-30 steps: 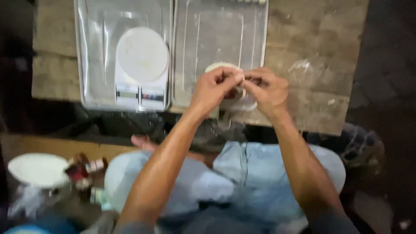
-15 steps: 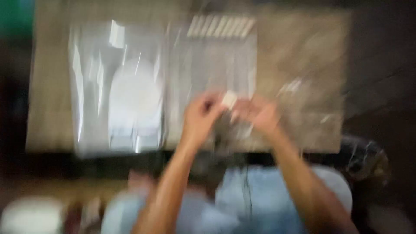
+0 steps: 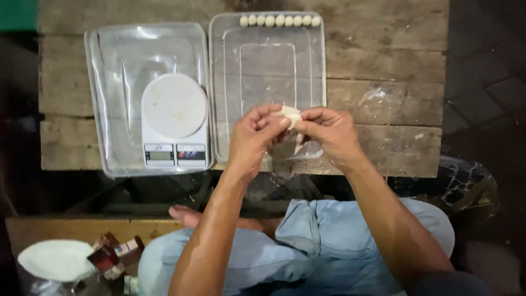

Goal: Pinching off small pieces of dough, rolling them into balls, and arranging them in a tray

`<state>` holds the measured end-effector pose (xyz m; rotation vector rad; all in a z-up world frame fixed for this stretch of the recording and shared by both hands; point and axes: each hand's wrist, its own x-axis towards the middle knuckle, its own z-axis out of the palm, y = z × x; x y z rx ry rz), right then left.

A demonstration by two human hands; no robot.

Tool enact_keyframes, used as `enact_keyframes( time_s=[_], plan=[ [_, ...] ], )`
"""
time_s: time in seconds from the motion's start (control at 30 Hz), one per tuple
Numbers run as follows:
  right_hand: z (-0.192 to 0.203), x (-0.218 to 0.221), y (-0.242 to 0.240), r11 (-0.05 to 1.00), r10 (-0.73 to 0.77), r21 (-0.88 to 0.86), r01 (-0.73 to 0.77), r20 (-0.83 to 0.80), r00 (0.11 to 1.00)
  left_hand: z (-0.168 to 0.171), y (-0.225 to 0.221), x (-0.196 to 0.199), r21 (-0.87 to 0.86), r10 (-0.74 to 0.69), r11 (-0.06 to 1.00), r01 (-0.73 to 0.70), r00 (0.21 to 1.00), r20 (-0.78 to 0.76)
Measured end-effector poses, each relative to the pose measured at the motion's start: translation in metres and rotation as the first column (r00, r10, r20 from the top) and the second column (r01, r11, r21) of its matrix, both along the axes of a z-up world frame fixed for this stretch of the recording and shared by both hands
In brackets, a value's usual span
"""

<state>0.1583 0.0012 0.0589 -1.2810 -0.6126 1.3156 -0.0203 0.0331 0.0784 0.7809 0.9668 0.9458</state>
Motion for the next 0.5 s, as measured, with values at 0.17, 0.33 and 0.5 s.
enact_keyframes(
  time_s=[0.17,0.33,0.5],
  plan=[
    [-0.021,-0.001,-0.01,0.991,0.131,0.027,-0.131,0.012,0.991,0.002,-0.004,0.002,-0.329,0.073,0.942,-0.072,0.997,-0.009],
    [-0.02,0.005,0.004,0.978,0.062,0.17,-0.121,0.316,0.947,0.027,0.003,0.013,0.014,-0.006,1.0,0.01,0.961,-0.277],
    [0.026,-0.006,-0.002,0.954,0.013,0.231,-0.193,0.607,0.794,0.007,-0.005,0.011,0.01,0.035,0.999,-0.035,0.999,-0.029]
  ],
)
